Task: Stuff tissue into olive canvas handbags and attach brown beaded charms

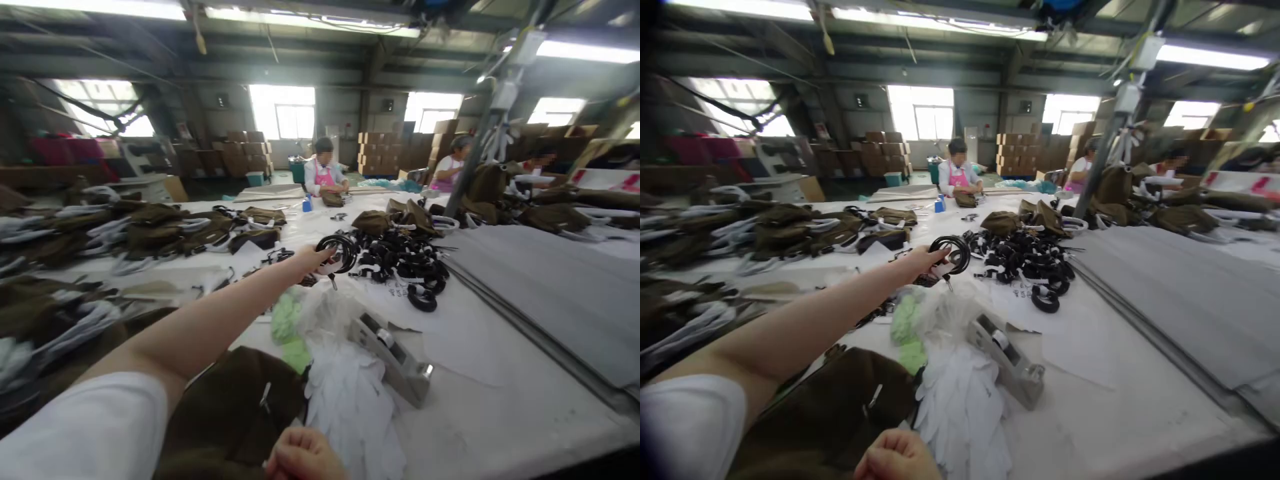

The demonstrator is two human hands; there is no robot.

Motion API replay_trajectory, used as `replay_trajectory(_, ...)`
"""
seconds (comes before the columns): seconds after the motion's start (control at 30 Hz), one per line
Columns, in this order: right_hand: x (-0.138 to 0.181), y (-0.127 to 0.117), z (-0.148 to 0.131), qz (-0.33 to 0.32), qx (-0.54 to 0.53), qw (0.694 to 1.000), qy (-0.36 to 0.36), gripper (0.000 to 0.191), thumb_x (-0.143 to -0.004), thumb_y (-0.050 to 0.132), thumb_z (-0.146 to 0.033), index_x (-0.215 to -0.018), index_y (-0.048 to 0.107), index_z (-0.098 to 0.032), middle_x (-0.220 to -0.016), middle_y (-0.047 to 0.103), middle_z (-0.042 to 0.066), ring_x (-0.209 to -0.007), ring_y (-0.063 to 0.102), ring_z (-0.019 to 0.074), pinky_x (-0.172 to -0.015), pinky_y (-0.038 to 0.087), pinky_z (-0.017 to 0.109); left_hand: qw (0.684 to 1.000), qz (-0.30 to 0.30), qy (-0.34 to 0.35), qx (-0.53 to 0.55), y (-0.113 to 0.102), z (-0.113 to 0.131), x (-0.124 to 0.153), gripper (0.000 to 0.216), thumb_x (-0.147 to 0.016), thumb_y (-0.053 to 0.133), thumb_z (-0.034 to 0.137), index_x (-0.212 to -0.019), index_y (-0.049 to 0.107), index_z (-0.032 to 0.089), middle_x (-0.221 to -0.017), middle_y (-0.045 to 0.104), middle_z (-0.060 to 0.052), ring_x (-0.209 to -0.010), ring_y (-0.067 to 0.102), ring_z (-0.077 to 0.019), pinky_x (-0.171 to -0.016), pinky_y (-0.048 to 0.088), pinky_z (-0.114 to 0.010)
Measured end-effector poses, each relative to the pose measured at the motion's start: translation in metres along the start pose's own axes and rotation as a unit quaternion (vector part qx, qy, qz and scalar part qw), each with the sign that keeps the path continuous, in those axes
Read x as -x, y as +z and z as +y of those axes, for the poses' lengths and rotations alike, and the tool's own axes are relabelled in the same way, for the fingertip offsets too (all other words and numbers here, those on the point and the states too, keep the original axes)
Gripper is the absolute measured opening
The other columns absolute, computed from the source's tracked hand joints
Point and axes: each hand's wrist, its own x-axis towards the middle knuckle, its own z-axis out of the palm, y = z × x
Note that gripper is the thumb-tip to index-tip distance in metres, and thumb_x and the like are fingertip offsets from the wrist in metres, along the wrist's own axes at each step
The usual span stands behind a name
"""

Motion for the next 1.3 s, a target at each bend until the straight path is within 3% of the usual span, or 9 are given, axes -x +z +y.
replay_trajectory(0.1,0.013,0.016,-0.006,0.002,0.005,1.000,-0.014,0.046,-0.067,0.073,-0.058,-0.069,0.062,-0.013,-0.041,0.047,-0.006,-0.029,0.024,0.0026,-0.034,0.010,0.019,0.992,0.001,-0.076,0.103,-0.050,-0.036,0.076,0.053,-0.085,0.050,0.064,-0.095,0.062,0.013,-0.090,0.071,-0.011,-0.078,0.069,-0.0204,-0.066,0.058,-0.031)
replay_trajectory(0.2,0.024,0.028,-0.010,0.013,0.032,0.999,-0.017,0.039,-0.074,0.074,-0.050,-0.073,0.063,-0.013,-0.047,0.050,-0.005,-0.037,0.028,0.0025,-0.039,0.012,0.018,0.974,-0.005,-0.149,0.170,-0.078,-0.076,0.153,0.057,-0.078,0.056,0.069,-0.088,0.061,0.013,-0.082,0.071,-0.010,-0.073,0.070,-0.0217,-0.061,0.058,-0.033)
replay_trajectory(0.33,0.031,0.036,-0.012,0.031,0.075,0.997,0.004,0.037,-0.077,0.073,-0.048,-0.076,0.064,-0.013,-0.050,0.049,-0.005,-0.041,0.028,0.0028,-0.042,0.012,0.019,0.950,-0.004,-0.233,0.206,-0.085,-0.128,0.233,0.063,-0.073,0.053,0.076,-0.078,0.061,0.014,-0.070,0.068,-0.008,-0.064,0.069,-0.0236,-0.054,0.055,-0.032)
replay_trajectory(0.47,0.026,0.043,-0.013,0.031,0.126,0.992,0.014,0.033,-0.082,0.069,-0.047,-0.078,0.065,-0.015,-0.051,0.049,-0.005,-0.043,0.027,0.0036,-0.044,0.014,0.021,0.944,0.021,-0.283,0.170,-0.070,-0.172,0.279,0.051,-0.070,0.064,0.066,-0.072,0.063,0.015,-0.062,0.065,-0.005,-0.057,0.064,-0.0213,-0.051,0.048,-0.029)
replay_trajectory(0.6,0.014,0.053,-0.012,0.008,0.200,0.979,0.034,0.032,-0.082,0.068,-0.046,-0.076,0.065,-0.015,-0.051,0.047,-0.005,-0.043,0.028,0.0043,-0.043,0.014,0.022,0.951,0.062,-0.273,0.133,-0.057,-0.194,0.306,0.041,-0.069,0.070,0.056,-0.069,0.064,0.016,-0.069,0.064,-0.003,-0.070,0.061,-0.0194,-0.059,0.045,-0.025)
replay_trajectory(0.73,0.000,0.062,-0.011,0.045,0.210,0.976,0.038,0.037,-0.080,0.066,-0.052,-0.077,0.062,-0.015,-0.048,0.043,-0.007,-0.040,0.025,0.0043,-0.040,0.010,0.022,0.952,0.059,-0.253,0.160,-0.055,-0.196,0.330,0.051,-0.085,0.048,0.059,-0.102,0.063,0.014,-0.081,0.067,-0.005,-0.071,0.062,-0.0181,-0.062,0.048,-0.028)
replay_trajectory(0.87,-0.013,0.070,-0.011,0.085,0.194,0.976,0.040,0.042,-0.075,0.067,-0.057,-0.084,0.056,-0.018,-0.047,0.036,-0.011,-0.037,0.020,0.0036,-0.037,0.009,0.020,0.966,0.048,-0.193,0.163,-0.048,-0.195,0.350,0.063,-0.071,0.071,0.035,-0.126,0.050,0.012,-0.089,0.067,-0.005,-0.083,0.064,-0.0195,-0.074,0.051,-0.030)
replay_trajectory(1.07,-0.027,0.078,-0.011,0.075,0.215,0.971,0.077,0.049,-0.070,0.073,-0.053,-0.097,0.052,-0.019,-0.047,0.036,-0.014,-0.036,0.022,0.0034,-0.036,0.012,0.019,0.985,0.079,-0.079,0.134,-0.029,-0.182,0.355,0.075,-0.073,0.066,0.017,-0.141,0.036,0.020,-0.094,0.062,-0.003,-0.080,0.063,-0.0148,-0.073,0.054,-0.029)
replay_trajectory(1.3,-0.032,0.077,-0.004,0.094,0.179,0.976,0.076,0.048,-0.066,0.073,-0.059,-0.073,0.045,-0.021,-0.044,0.033,-0.014,-0.036,0.018,0.0020,-0.035,0.010,0.019,0.998,0.046,0.003,-0.045,-0.018,-0.161,0.341,0.053,-0.073,0.069,0.017,-0.124,0.062,0.028,-0.128,0.052,-0.009,-0.111,0.058,-0.0244,-0.100,0.047,-0.040)
